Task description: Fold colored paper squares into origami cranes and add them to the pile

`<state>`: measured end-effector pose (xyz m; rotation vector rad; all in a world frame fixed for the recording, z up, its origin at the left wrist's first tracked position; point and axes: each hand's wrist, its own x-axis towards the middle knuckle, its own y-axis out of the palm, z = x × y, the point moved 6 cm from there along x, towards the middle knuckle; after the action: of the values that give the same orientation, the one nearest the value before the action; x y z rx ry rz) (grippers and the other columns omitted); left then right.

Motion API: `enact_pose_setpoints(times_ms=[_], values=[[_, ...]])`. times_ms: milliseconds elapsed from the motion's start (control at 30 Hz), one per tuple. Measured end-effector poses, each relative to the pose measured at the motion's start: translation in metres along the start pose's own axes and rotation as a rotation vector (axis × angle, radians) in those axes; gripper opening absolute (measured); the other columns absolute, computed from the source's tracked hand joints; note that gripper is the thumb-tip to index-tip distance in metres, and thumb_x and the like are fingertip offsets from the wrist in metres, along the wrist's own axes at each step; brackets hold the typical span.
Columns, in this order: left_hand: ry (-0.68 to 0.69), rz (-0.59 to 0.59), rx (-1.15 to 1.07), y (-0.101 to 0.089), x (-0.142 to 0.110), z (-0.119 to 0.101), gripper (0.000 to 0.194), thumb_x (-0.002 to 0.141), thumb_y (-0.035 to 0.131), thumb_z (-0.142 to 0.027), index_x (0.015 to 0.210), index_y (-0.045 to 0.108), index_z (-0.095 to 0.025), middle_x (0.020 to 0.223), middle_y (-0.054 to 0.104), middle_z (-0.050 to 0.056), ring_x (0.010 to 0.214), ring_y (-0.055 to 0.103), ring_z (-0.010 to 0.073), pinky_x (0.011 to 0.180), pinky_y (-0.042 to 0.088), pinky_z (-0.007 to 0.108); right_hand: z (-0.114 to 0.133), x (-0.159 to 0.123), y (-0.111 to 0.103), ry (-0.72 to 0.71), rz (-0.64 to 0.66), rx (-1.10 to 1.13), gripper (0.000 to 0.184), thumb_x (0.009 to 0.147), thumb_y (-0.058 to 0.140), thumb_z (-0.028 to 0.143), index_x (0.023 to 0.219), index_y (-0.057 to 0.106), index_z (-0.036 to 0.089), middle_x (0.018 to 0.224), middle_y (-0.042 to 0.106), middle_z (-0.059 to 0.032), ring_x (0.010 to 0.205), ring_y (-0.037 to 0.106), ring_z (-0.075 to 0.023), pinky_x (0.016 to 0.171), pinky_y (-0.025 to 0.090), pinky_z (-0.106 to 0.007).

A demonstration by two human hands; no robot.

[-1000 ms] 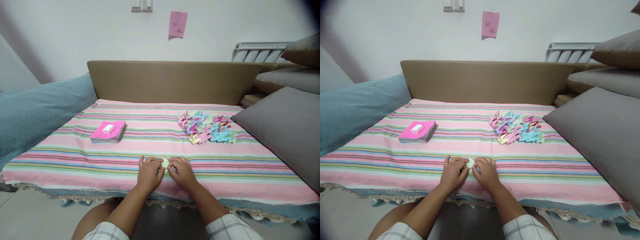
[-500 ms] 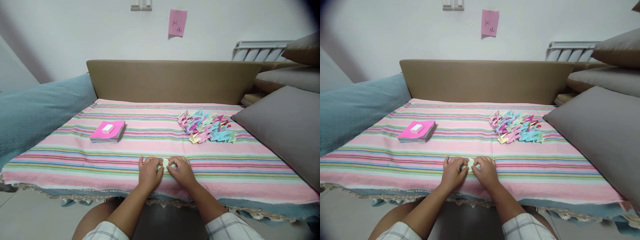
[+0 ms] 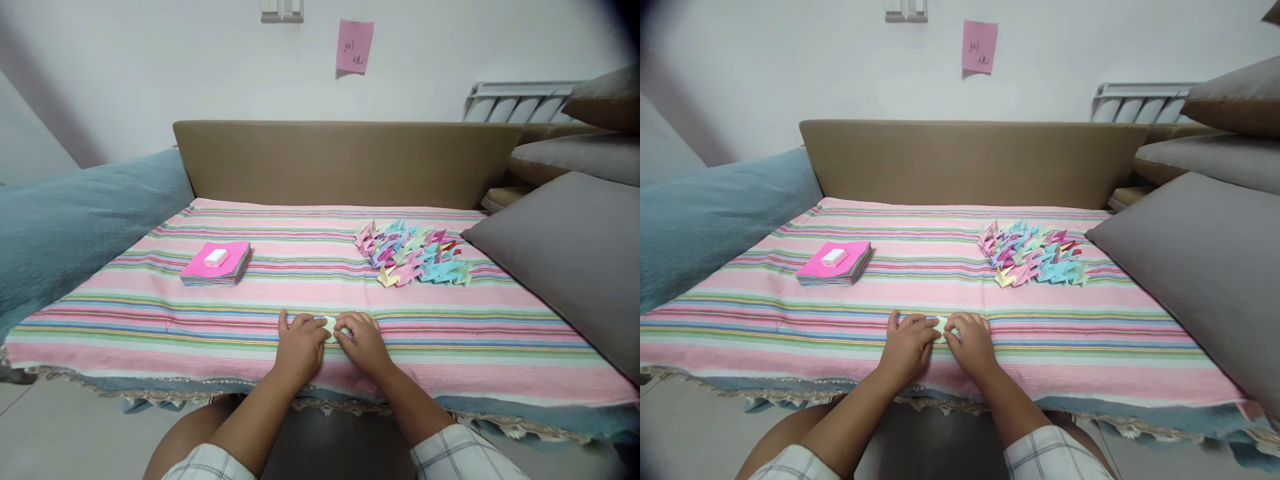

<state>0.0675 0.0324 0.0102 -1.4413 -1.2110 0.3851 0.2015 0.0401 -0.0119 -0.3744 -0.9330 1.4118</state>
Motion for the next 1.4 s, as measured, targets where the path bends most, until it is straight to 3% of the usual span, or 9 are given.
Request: enact_pose_setpoints(times_ms=[200,400,633,1400], values=[[0.081,0.003,0.065,-0.001,-0.003,-0.007,0.023,0.078,0.055,-0.014,0.087,0.067,-0.031,0.11,0.067,0.0,0.103,0.056,0.0254,0.103,0.01,0.066,0.0,-0.001,0.0,-0.048,-0.008,-0.029,0.009,0.08,0.055,0.027,0.083,0.063,0.026,0.101,0.065,-0.001,0.095,0.053,-0.0199,0.085,0.033,-0.037],[0.002,0.044,-0.038,-0.001,-0.003,0.002,0.025,0.075,0.054,-0.014,0.087,0.067,-0.032,0.111,0.067,-0.001,0.102,0.055,0.0231,0.102,0.015,0.063,0.0,-0.002,-0.001,-0.065,0.0,-0.006,0.012,0.082,0.051,0.023,0.086,0.062,0.026,0.102,0.065,-0.0008,0.096,0.053,-0.0199,0.084,0.033,-0.036],[-0.015,0.019,-0.077,0.0,-0.002,0.003,0.011,0.079,0.058,-0.03,0.084,0.068,-0.03,0.11,0.067,0.0,0.102,0.055,0.0233,0.103,0.014,0.062,0.001,-0.002,-0.002,-0.069,0.008,0.006,0.014,0.082,0.05,0.022,0.087,0.062,0.026,0.103,0.065,-0.0004,0.097,0.052,-0.0194,0.085,0.032,-0.036],[0.012,0.004,-0.092,0.001,-0.003,0.005,0.012,0.076,0.06,-0.027,0.085,0.068,-0.03,0.11,0.067,0.0,0.102,0.055,0.023,0.103,0.015,0.059,0.0,-0.004,-0.002,-0.11,0.008,0.0,0.016,0.083,0.048,0.021,0.089,0.063,0.026,0.104,0.064,-0.0011,0.097,0.051,-0.0194,0.084,0.031,-0.035]])
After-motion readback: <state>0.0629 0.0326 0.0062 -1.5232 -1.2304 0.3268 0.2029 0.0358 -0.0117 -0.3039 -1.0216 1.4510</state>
